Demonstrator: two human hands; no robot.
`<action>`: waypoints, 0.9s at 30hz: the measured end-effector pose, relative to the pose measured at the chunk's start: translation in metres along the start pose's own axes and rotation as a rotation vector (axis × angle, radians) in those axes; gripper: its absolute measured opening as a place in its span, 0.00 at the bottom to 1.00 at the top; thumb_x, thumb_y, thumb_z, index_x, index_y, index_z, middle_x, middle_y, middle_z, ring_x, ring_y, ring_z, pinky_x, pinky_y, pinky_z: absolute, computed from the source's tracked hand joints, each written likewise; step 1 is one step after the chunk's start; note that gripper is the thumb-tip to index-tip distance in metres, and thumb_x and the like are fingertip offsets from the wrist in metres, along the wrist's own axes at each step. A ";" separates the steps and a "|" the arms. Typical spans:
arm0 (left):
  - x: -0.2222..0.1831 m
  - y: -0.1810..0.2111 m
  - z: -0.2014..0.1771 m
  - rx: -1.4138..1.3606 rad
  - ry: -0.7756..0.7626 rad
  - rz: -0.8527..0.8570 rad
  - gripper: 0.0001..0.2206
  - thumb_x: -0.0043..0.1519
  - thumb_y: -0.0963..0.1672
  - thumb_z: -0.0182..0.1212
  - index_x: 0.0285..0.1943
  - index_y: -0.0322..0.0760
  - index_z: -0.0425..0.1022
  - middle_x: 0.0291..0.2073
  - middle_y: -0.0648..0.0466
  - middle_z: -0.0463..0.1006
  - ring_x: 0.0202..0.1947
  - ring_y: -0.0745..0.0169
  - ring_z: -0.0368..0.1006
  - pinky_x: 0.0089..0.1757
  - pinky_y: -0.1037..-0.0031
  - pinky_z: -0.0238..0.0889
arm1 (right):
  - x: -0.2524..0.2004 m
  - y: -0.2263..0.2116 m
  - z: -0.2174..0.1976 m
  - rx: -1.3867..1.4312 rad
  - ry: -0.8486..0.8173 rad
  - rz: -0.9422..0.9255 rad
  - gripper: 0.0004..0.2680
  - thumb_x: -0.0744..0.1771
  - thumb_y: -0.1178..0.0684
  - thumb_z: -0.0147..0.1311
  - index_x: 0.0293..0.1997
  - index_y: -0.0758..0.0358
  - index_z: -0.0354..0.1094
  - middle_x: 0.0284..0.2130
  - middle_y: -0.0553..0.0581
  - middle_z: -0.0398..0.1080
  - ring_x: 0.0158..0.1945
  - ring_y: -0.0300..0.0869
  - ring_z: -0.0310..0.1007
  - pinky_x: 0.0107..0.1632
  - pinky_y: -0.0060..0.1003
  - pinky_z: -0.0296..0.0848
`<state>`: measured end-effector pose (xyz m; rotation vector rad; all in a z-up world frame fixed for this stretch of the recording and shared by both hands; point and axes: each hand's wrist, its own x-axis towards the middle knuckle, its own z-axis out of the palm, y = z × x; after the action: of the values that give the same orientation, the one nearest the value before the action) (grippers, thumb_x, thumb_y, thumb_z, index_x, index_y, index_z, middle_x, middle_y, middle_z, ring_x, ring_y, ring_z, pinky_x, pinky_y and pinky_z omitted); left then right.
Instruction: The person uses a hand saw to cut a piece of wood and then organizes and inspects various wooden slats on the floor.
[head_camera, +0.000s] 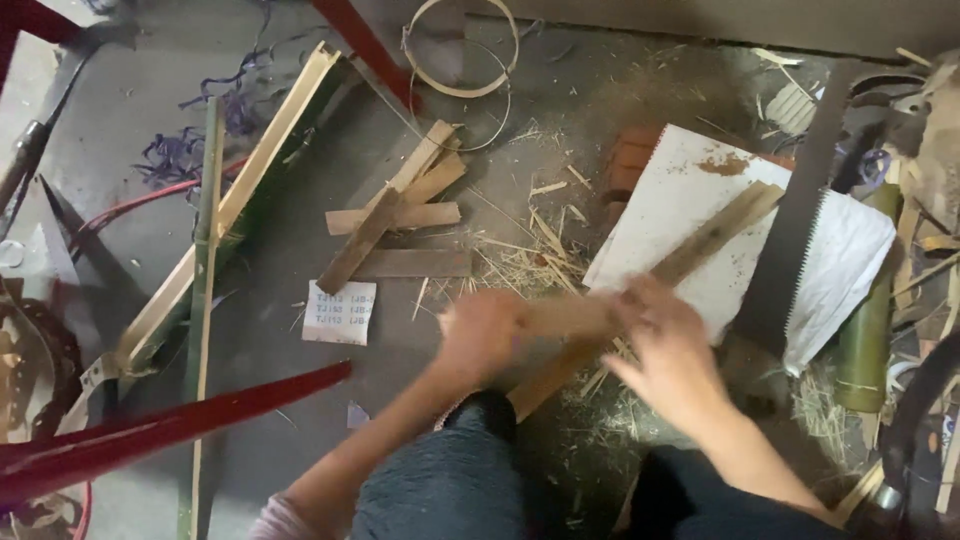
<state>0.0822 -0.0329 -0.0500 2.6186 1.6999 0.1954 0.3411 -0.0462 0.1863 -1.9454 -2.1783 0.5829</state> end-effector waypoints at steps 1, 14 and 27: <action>-0.016 0.014 0.040 -0.214 0.109 0.222 0.21 0.67 0.54 0.44 0.57 0.39 0.74 0.48 0.44 0.73 0.45 0.41 0.70 0.44 0.53 0.62 | -0.002 -0.005 0.005 -0.178 -0.025 -0.184 0.24 0.60 0.50 0.68 0.62 0.57 0.68 0.56 0.67 0.68 0.64 0.55 0.66 0.66 0.54 0.68; 0.039 -0.144 -0.080 0.162 -0.492 -0.150 0.24 0.59 0.38 0.60 0.66 0.47 0.68 0.58 0.48 0.70 0.58 0.46 0.66 0.54 0.55 0.63 | -0.067 0.097 0.094 0.284 -0.357 0.319 0.30 0.61 0.38 0.66 0.70 0.46 0.58 0.67 0.54 0.62 0.68 0.49 0.64 0.71 0.53 0.63; 0.043 -0.164 -0.066 0.145 -0.441 -0.240 0.25 0.64 0.48 0.56 0.72 0.45 0.61 0.65 0.43 0.66 0.67 0.41 0.60 0.61 0.41 0.55 | -0.090 0.116 0.123 0.316 -0.293 0.520 0.26 0.59 0.37 0.68 0.62 0.42 0.67 0.60 0.41 0.72 0.63 0.40 0.72 0.61 0.41 0.71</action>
<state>-0.0565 0.0697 0.0067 2.2786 1.8848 -0.4862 0.4138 -0.1473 0.0417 -2.3513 -1.5573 1.2738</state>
